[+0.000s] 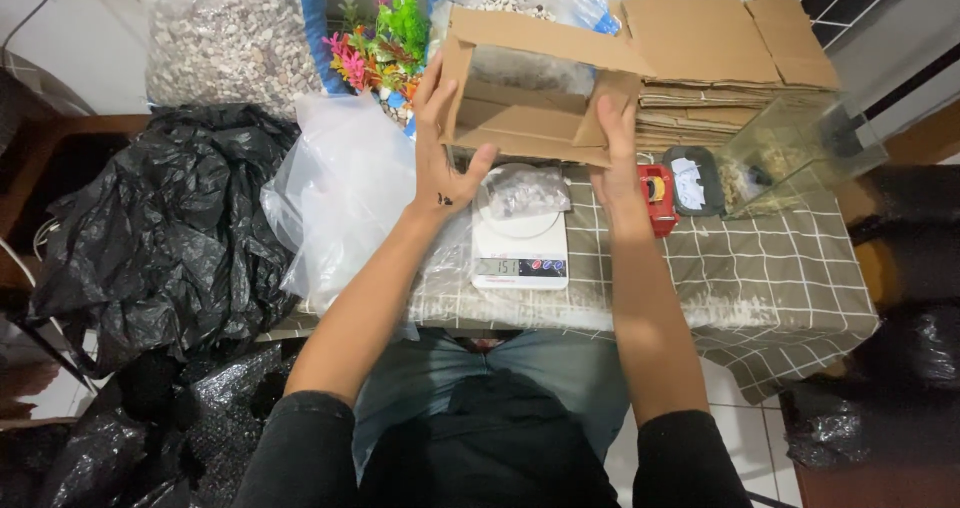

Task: The person uses a scoop to transfer small stones from a large bag into a small plastic bag resting on a digital scale, then places the weighed stones into a cardboard box.

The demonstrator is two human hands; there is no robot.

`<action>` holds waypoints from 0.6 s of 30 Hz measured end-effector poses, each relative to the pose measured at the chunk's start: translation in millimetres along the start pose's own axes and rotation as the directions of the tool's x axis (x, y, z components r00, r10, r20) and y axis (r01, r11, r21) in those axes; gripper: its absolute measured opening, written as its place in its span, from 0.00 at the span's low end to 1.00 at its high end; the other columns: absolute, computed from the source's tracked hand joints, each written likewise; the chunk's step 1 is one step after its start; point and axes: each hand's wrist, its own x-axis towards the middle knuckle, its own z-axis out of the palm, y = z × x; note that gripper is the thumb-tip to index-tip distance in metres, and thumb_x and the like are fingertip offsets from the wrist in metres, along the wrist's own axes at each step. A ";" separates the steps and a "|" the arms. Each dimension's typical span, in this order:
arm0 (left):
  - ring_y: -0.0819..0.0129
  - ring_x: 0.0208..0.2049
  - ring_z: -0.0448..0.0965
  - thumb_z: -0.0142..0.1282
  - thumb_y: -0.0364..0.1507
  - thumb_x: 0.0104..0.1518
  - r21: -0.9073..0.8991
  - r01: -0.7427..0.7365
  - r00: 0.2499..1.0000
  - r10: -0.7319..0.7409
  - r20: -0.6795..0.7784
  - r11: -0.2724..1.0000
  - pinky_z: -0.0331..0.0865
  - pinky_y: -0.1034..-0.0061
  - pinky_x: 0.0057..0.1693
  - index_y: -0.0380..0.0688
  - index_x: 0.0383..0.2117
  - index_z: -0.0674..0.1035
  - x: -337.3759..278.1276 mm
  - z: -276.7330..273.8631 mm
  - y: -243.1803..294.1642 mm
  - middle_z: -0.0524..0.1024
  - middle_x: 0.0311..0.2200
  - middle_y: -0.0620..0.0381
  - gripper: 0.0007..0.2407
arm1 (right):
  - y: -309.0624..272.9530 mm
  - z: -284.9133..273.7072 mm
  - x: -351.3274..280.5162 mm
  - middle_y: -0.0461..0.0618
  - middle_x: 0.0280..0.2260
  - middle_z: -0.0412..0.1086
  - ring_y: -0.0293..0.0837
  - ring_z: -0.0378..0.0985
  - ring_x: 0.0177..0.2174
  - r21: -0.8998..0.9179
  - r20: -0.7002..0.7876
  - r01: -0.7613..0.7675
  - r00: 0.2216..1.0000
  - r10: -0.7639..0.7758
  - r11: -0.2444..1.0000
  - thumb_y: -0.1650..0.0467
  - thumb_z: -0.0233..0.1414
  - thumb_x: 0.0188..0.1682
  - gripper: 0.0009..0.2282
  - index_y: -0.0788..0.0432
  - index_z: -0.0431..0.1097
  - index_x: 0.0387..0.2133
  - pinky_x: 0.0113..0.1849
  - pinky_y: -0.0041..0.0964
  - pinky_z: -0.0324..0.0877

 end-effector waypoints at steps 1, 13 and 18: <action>0.51 0.77 0.49 0.53 0.42 0.68 0.000 0.001 1.000 -0.001 0.000 1.000 0.52 0.46 0.79 0.60 0.69 0.58 0.9 -0.5 1.1 0.48 0.74 0.51 0.25 | 0.0 -0.7 0.8 0.47 0.58 0.65 0.43 0.71 0.55 0.000 -0.001 -0.001 1.000 0.001 1.000 0.57 0.61 0.44 0.37 0.49 0.51 0.66 0.57 0.40 0.69; 0.43 0.70 0.61 0.66 0.46 0.61 0.125 0.026 0.997 -0.035 0.069 0.992 0.67 0.47 0.74 0.64 0.66 0.69 -0.6 -4.5 -3.0 0.46 0.70 0.56 0.27 | -13.6 6.2 -2.9 0.49 0.69 0.55 0.47 0.66 0.62 0.094 0.110 0.165 0.978 -0.175 0.982 0.68 0.57 0.57 0.31 0.40 0.46 0.71 0.61 0.47 0.68; 0.42 0.67 0.65 0.66 0.46 0.59 0.132 0.021 1.000 -0.018 -0.021 0.991 0.70 0.46 0.68 0.59 0.55 0.75 -1.4 1.5 -8.1 0.47 0.69 0.58 0.21 | -11.2 3.5 -1.1 0.47 0.57 0.68 0.43 0.74 0.51 0.042 -0.001 0.039 0.999 -0.039 0.998 0.68 0.56 0.53 0.29 0.44 0.52 0.67 0.52 0.43 0.73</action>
